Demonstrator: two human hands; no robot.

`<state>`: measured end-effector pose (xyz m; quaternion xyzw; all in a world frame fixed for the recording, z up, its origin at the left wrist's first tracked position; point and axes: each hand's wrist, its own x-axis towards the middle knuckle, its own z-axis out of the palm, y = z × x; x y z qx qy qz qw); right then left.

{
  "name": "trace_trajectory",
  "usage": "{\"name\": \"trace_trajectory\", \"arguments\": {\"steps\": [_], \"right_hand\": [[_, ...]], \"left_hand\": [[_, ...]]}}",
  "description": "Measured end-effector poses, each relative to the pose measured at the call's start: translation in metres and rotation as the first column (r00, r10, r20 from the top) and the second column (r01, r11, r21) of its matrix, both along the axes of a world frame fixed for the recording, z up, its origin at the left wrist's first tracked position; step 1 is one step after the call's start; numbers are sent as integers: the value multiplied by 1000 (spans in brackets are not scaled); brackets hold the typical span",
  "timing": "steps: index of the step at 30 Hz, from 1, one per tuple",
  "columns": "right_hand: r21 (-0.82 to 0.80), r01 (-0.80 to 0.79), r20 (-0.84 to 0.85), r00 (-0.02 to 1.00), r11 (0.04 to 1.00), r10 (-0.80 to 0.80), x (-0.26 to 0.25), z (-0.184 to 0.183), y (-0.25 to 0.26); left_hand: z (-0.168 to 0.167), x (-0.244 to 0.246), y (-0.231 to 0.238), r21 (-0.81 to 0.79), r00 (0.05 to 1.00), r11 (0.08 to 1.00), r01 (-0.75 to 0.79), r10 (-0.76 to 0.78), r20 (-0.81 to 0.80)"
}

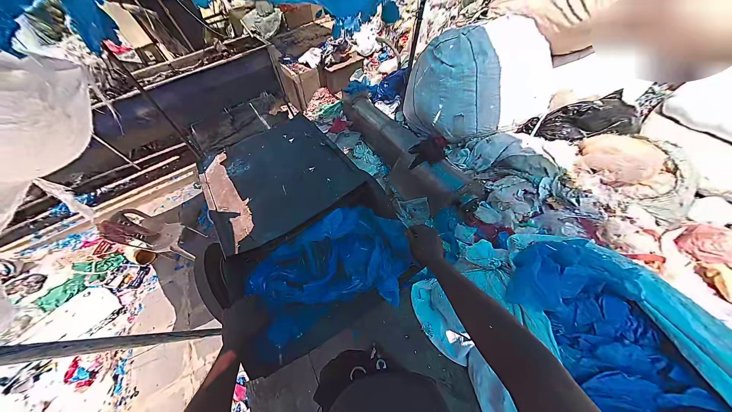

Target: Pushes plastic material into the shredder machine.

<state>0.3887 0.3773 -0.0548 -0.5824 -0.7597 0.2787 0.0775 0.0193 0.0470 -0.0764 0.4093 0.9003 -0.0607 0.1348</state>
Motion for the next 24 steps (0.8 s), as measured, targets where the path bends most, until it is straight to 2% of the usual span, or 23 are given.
{"name": "trace_trajectory", "arguments": {"steps": [7, 11, 14, 17, 21, 24], "right_hand": [[93, 29, -152, 988, 995, -15, -8, 0, 6], [118, 7, -80, 997, 993, 3, -19, 4, 14], [150, 1, -3, 1000, 989, 0, -29, 5, 21], [132, 46, 59, 997, 990, -54, -47, 5, 28], [78, 137, 59, 988, 987, -142, -68, 3, 38], [66, 166, 70, 983, 984, -170, -81, -5, 54]], "left_hand": [[-19, -12, -4, 11, 999, 999, 34, -34, -34], [-8, -7, -3, -20, 999, 1000, 15, -16, -34], [-14, -11, -3, -16, 999, 1000, 20, -21, -40], [-19, -13, -3, -13, 999, 1000, 17, -18, -39], [-39, -23, -6, 40, 994, 999, 36, -31, -101], [-27, -18, -4, 40, 1000, 999, 16, -16, -15]]}}
